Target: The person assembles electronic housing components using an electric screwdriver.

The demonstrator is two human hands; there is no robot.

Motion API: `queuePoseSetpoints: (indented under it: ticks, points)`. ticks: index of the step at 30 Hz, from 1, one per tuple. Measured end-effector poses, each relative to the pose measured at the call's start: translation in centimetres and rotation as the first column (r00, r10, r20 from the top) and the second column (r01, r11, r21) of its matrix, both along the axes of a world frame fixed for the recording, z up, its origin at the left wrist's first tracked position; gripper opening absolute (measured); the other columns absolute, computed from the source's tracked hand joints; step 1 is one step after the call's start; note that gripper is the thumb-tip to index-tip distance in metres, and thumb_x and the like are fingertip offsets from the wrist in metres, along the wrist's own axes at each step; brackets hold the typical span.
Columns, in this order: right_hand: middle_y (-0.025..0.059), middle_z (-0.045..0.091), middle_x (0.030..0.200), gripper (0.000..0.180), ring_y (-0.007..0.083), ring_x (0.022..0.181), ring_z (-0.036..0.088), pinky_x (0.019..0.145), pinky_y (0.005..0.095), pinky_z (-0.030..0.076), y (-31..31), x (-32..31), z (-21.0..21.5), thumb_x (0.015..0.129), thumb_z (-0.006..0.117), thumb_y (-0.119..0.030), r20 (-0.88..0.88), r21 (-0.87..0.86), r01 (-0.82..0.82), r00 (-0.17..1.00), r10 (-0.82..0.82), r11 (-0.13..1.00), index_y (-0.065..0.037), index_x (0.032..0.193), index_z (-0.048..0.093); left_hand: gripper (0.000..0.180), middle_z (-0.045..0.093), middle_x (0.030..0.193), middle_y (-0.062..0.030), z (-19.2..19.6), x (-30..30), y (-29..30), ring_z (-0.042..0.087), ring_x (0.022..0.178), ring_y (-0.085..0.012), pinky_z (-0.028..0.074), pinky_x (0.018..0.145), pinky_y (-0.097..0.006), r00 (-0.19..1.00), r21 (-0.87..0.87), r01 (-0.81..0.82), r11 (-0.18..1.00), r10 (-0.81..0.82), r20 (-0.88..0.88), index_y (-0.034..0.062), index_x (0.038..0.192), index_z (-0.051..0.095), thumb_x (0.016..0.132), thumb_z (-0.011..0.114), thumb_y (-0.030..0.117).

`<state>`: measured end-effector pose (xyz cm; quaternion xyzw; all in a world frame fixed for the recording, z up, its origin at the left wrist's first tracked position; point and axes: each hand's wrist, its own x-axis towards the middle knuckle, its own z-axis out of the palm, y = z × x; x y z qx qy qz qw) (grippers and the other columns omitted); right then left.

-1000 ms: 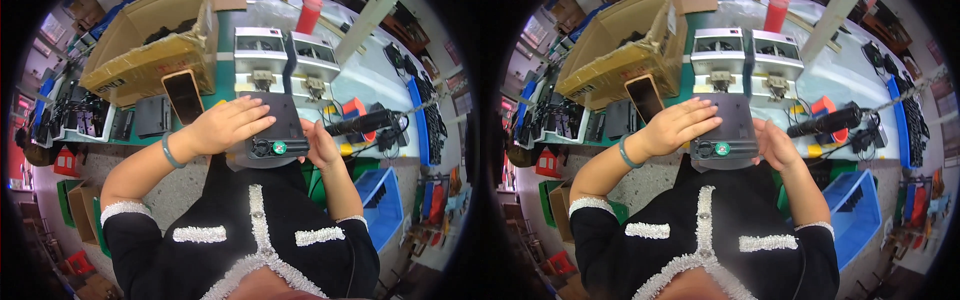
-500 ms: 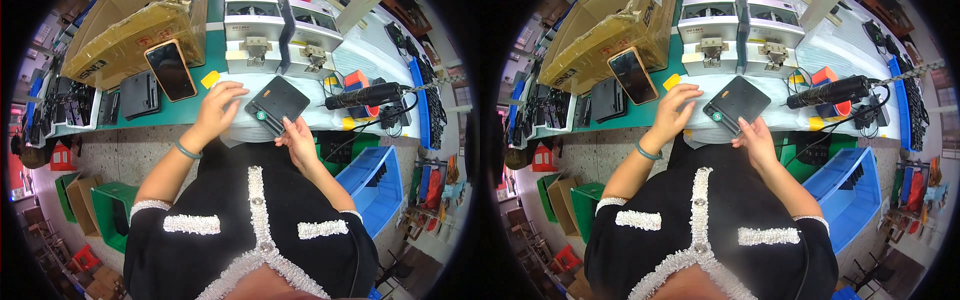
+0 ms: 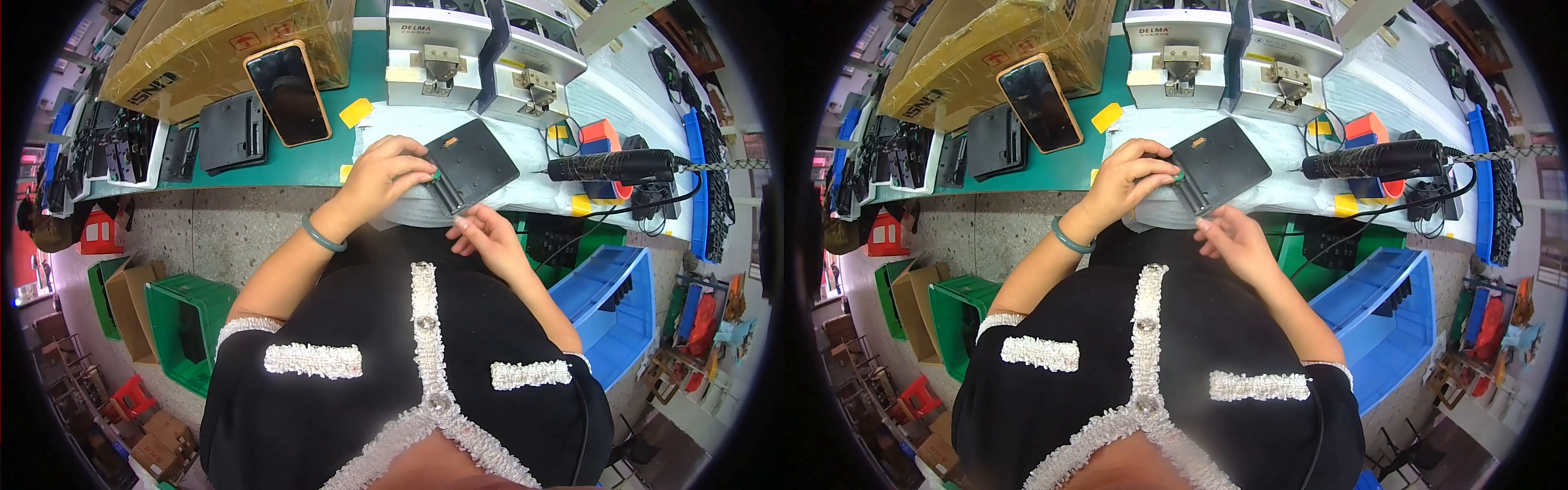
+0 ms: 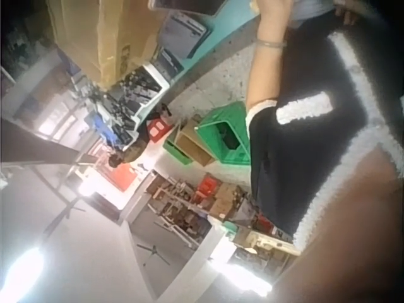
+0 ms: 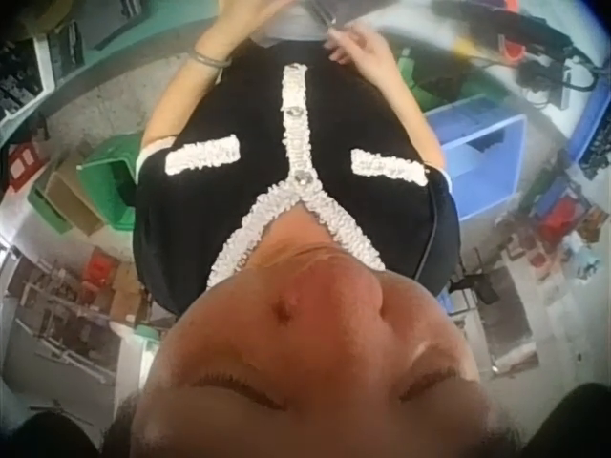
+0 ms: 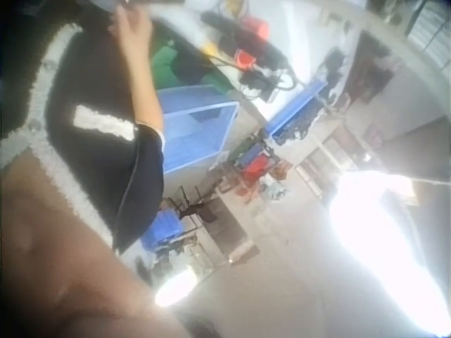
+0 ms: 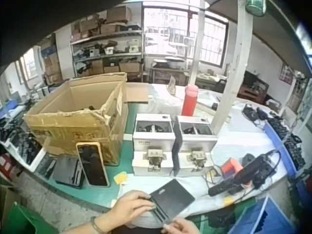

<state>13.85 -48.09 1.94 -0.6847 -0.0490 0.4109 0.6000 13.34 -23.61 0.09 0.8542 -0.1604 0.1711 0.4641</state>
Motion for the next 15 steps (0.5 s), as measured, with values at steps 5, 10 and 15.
queuePoseSetpoints:
  ticks: [5,10,15]
  points:
    - [-0.0001,0.064,0.066,0.017,0.0063,0.062,0.059,0.059,0.0207,0.047,-1.1,1.1,-0.1,0.089,0.067,-0.018,0.338,-0.159,-0.112,0.927,0.160,0.981,-0.002,0.095,0.065,0.012,0.064,0.090,-0.0050,0.1,0.5,-0.4,0.059,0.081,-0.0148,0.047,0.073,-0.026,0.971,-0.300,-0.157,0.941,0.092,-0.219,0.0006,0.091,0.068,0.086,0.068,0.011]
    - [0.0014,0.064,0.081,0.019,0.0072,0.070,0.060,0.062,0.0206,0.049,1.6,3.4,1.4,0.085,0.069,-0.005,0.628,0.005,0.059,0.777,-0.049,0.998,-0.001,0.103,0.064,0.016,0.061,0.077,0.0025,1.5,0.5,0.2,0.054,0.071,-0.0061,0.041,0.065,-0.021,0.846,-0.565,-0.287,0.774,-0.071,-0.528,0.0035,0.094,0.067,0.092,0.063,0.019]
    - [0.0064,0.064,0.085,0.035,0.0162,0.074,0.064,0.066,0.0269,0.052,6.3,5.5,1.7,0.075,0.076,-0.003,0.945,0.077,-0.061,0.324,-0.054,0.995,-0.005,0.108,0.065,0.017,0.062,0.078,0.0019,2.2,0.3,0.2,0.053,0.069,-0.0051,0.042,0.065,-0.020,0.740,-0.699,-0.338,0.630,-0.280,-0.611,0.0036,0.092,0.067,0.092,0.063,0.020]
